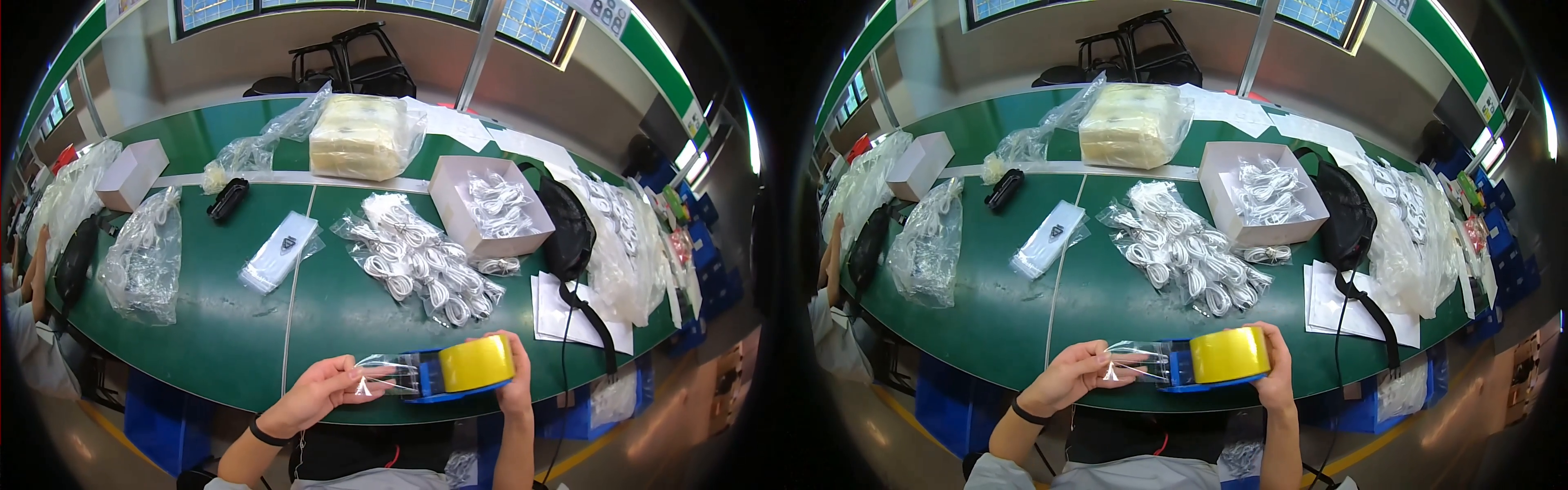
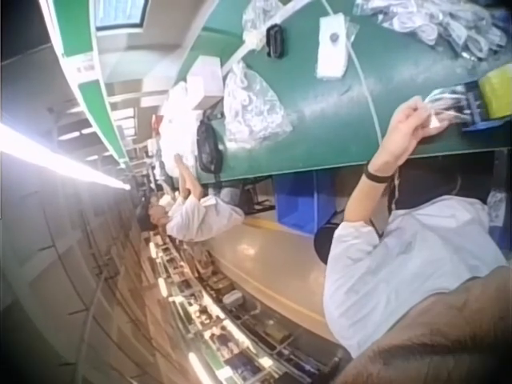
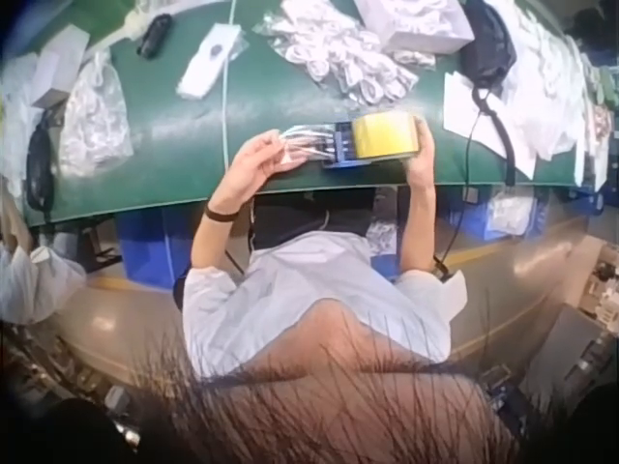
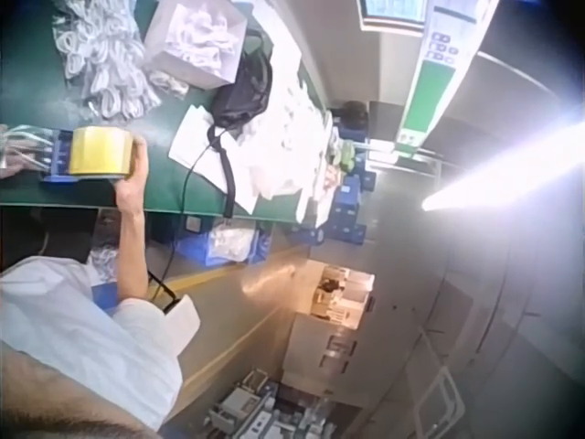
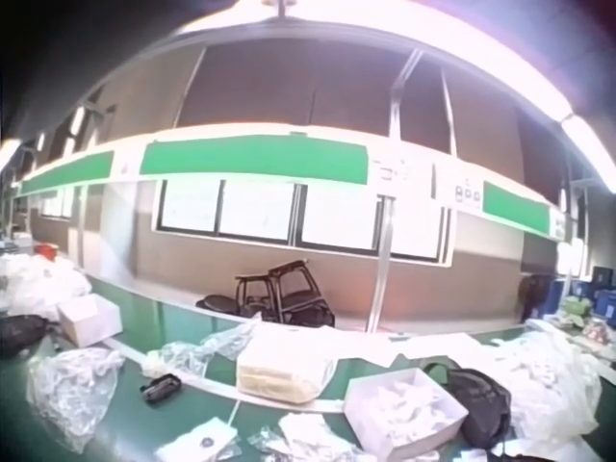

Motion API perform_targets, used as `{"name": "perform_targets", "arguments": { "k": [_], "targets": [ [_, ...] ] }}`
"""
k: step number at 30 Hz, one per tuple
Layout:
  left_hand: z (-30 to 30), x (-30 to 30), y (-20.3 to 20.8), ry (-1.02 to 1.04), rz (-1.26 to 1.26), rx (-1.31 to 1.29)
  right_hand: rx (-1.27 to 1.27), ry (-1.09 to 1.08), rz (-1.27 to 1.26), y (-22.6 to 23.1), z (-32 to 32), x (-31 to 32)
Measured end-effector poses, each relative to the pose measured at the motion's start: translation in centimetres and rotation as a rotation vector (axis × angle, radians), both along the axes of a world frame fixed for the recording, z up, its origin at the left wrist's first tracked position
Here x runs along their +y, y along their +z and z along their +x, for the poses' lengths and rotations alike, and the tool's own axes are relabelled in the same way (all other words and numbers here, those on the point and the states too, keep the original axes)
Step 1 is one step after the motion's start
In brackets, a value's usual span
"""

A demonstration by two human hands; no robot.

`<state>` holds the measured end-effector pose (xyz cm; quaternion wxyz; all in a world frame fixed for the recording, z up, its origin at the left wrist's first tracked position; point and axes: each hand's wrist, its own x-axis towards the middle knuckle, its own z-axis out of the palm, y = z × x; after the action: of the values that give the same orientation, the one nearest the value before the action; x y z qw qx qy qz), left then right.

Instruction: Sorting and packaging white cables into small plastic bags at a manufacturing workbench.

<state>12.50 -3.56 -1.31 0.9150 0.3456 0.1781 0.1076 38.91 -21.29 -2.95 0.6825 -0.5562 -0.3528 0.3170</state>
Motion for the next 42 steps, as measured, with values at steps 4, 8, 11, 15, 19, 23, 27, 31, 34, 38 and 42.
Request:
{"name": "perform_targets", "arguments": {
  "k": [4,8,11,15,19,23,27,31,34,38,42],
  "targets": [
    [-0.1,0.4,0.0,-0.015,0.038,0.06,0.053,0.048,-0.086,-0.7,0.9,-0.6],
    [0.1,0.5,0.4,0.01,0.073,0.05,0.004,0.051,-0.127,-0.3,0.5,-0.4],
    [0.1,0.3,0.1,0.038,0.105,0.011,0.051,-0.052,-0.132,-0.9,0.0,-0.1],
    [1.2,-0.8,0.3,0.044,0.14,0.007,0.407,-0.232,0.077,0.2,-1.4,0.7],
    [2.0,-1.3,1.0,-0.044,0.139,0.013,0.71,-0.225,0.047,-2.0,0.4,0.8],
    [2.1,-0.8,0.9,-0.002,0.247,-0.035,0.665,-0.074,0.108,0.5,-0.6,1.4],
    [1.5,-0.4,0.7,0.044,0.318,-0.005,0.308,-0.049,0.079,2.5,-1.0,1.3],
    [1.1,-0.1,1.2,0.08,0.365,0.033,-0.098,-0.145,-0.008,4.6,-1.6,1.9],
    [0.5,0.4,0.9,0.087,0.353,-0.003,-0.341,-0.037,-0.135,4.9,-1.0,1.5],
    [0.2,0.7,0.7,0.116,0.365,-0.028,-0.501,-0.067,-0.177,4.5,-1.4,1.5],
    [-0.3,1.1,1.1,0.094,0.421,0.015,-0.103,0.077,-0.586,4.0,-0.5,0.7]
  ]
}}
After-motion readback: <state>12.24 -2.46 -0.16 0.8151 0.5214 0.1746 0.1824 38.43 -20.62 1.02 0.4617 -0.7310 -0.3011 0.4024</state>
